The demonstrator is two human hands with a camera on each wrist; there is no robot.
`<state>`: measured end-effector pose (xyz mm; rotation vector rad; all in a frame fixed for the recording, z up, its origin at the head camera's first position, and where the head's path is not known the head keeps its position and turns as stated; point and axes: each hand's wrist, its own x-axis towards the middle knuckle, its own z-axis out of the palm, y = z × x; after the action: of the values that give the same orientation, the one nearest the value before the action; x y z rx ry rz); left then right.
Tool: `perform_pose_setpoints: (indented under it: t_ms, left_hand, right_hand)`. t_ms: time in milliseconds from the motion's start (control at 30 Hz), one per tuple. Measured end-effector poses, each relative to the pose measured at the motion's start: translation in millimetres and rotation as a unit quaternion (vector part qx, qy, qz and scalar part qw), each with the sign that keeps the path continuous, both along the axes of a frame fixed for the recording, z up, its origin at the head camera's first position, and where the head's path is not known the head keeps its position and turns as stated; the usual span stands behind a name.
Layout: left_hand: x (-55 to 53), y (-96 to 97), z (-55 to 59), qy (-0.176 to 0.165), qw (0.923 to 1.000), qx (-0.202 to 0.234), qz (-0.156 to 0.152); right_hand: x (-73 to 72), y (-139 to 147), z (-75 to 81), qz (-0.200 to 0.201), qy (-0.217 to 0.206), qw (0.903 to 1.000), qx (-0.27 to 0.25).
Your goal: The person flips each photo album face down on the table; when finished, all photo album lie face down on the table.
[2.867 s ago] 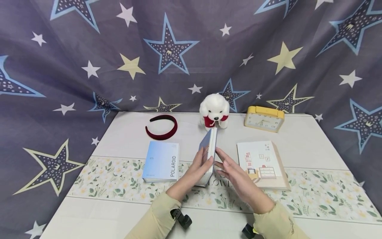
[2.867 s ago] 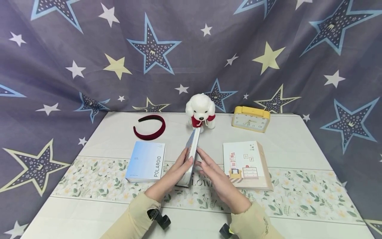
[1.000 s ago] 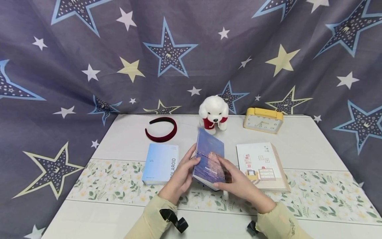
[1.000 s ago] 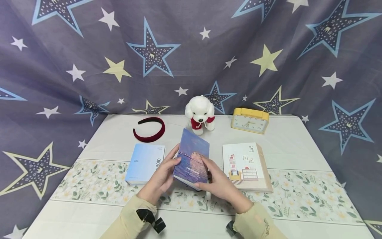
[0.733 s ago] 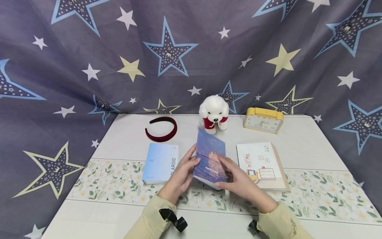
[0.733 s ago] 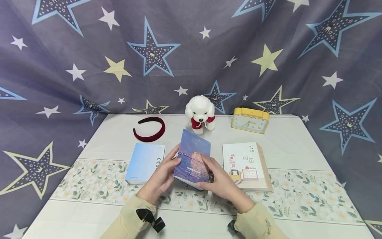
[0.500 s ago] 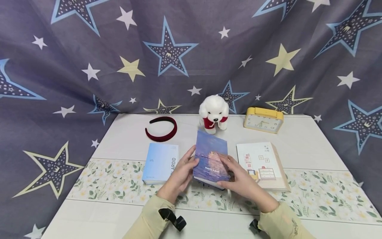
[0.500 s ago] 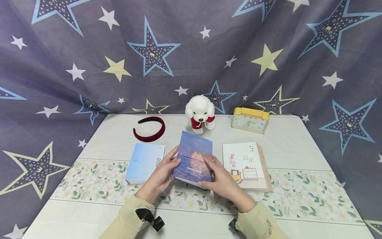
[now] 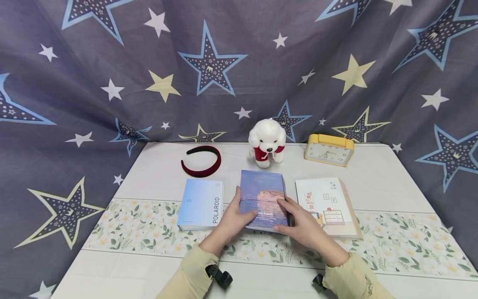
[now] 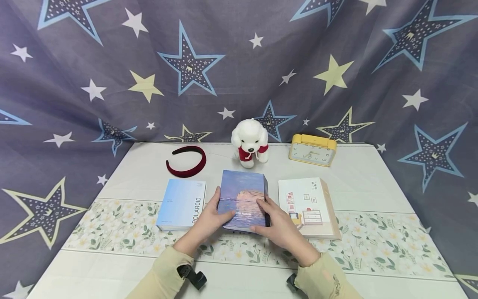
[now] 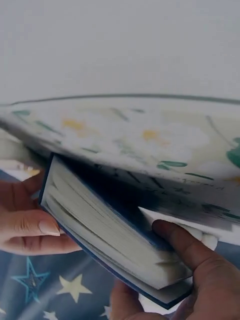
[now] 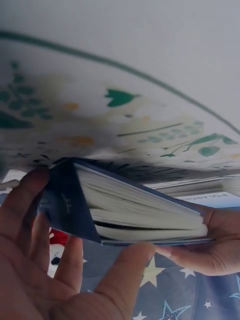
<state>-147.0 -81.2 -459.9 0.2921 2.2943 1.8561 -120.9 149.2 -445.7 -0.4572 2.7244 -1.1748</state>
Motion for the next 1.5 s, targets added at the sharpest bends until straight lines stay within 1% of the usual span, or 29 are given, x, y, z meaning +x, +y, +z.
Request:
perform_pose_setpoints:
  t_ms: [33, 133, 200, 267, 533, 733, 867, 1033, 1233, 1500]
  left_hand:
    - [0.4, 0.1, -0.3, 0.008, 0.9997, -0.022, 0.0]
    - [1.7, 0.0, -1.2, 0.019, 0.9978, -0.063, -0.014]
    - [2.4, -0.3, -1.2, 0.027, 0.9964, -0.076, -0.025]
    - [3.2, -1.0, -0.9, 0.028, 0.9951, -0.089, -0.031]
    - [5.0, -5.4, -1.6, 0.027, 0.9893, -0.138, -0.038]
    - [4.8, -7.5, 0.4, 0.02, 0.9847, -0.167, -0.044]
    - [3.3, -8.8, 1.3, 0.018, 0.9828, -0.178, -0.048]
    - [1.4, -10.2, 0.7, 0.031, 0.9794, -0.193, -0.049]
    - [1.0, -10.6, 1.2, 0.046, 0.9735, -0.219, -0.045]
    - [3.2, -10.3, 1.5, 0.045, 0.9647, -0.255, -0.047]
  right_hand:
    - [0.3, -0.4, 0.0, -0.001, -0.001, 1.0, 0.002]
    - [0.6, -1.2, -0.8, -0.005, -0.004, 0.9999, 0.011]
    - [0.7, -1.8, -0.9, -0.006, -0.003, 0.9998, 0.017]
    - [0.8, -2.5, -0.9, -0.007, -0.004, 0.9997, 0.021]
    - [0.4, -4.3, -0.9, -0.004, 0.0, 0.9994, 0.034]
    - [0.3, -4.7, -2.7, -0.001, 0.009, 0.9991, 0.042]
    - [0.0, -5.5, -3.1, 0.0, 0.009, 0.9989, 0.047]
    - [0.3, -6.1, -2.3, 0.003, 0.009, 0.9983, 0.057]
    - [0.3, -6.8, -2.3, 0.003, 0.022, 0.9967, 0.079]
    - [1.1, -7.0, -1.1, 0.005, 0.022, 0.9962, 0.085]
